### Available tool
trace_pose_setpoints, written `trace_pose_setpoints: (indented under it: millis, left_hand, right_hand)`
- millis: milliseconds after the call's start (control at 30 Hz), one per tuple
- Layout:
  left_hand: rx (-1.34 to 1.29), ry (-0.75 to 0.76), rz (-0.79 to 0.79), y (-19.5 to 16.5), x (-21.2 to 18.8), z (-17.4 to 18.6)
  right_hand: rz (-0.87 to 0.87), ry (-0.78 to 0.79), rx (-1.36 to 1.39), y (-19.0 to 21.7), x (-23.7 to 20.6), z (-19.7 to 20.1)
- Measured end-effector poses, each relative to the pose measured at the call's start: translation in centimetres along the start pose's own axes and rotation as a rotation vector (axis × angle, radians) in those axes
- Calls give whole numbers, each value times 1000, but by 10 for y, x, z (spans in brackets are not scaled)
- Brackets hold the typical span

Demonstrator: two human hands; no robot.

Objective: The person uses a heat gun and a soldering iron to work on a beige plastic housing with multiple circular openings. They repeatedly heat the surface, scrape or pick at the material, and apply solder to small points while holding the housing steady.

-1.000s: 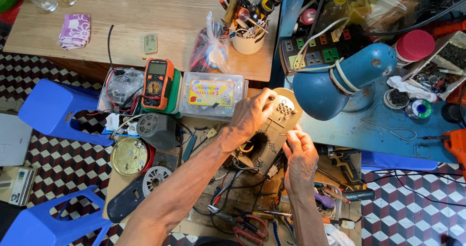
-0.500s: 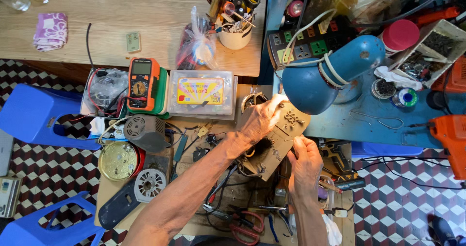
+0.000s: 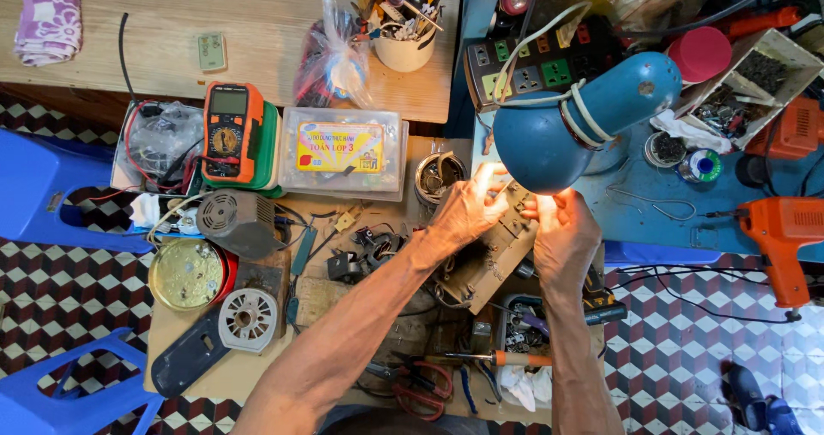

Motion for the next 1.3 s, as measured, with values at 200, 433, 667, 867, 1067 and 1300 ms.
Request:
trace_pose_setpoints:
  millis: [200,433,667,867,1067,1300]
  left_hand:
    - [2,27,77,3,-6,-6]
    - [38,-6,80,5,-7,-12]
    - [-81,22,99,8,-10,-20]
    - [-104,14,86,10,-10,-22]
    - [-108,-7,51,9,-11,-22]
    - [-98,-46,22,12,-11,-24]
  right_hand:
    - [32,31,-108,6,2,6]
    - [345,85,-525,21,3,2]
    - [14,109,-248,6,7,-2]
    - [10,89,-329,0,5,-5]
    - [17,63,-333,-6,5,-7]
    - [147,50,-439,-3,2,-11]
Point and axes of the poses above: each hand's wrist, its own x-axis towards the middle knuckle, its own z-axis out of the back of the hand, y = z × x, the point moved 6 cm from there along x, towards the middle knuckle, and after that the axes turned 2 degrees about z, right-handed, at the moved point
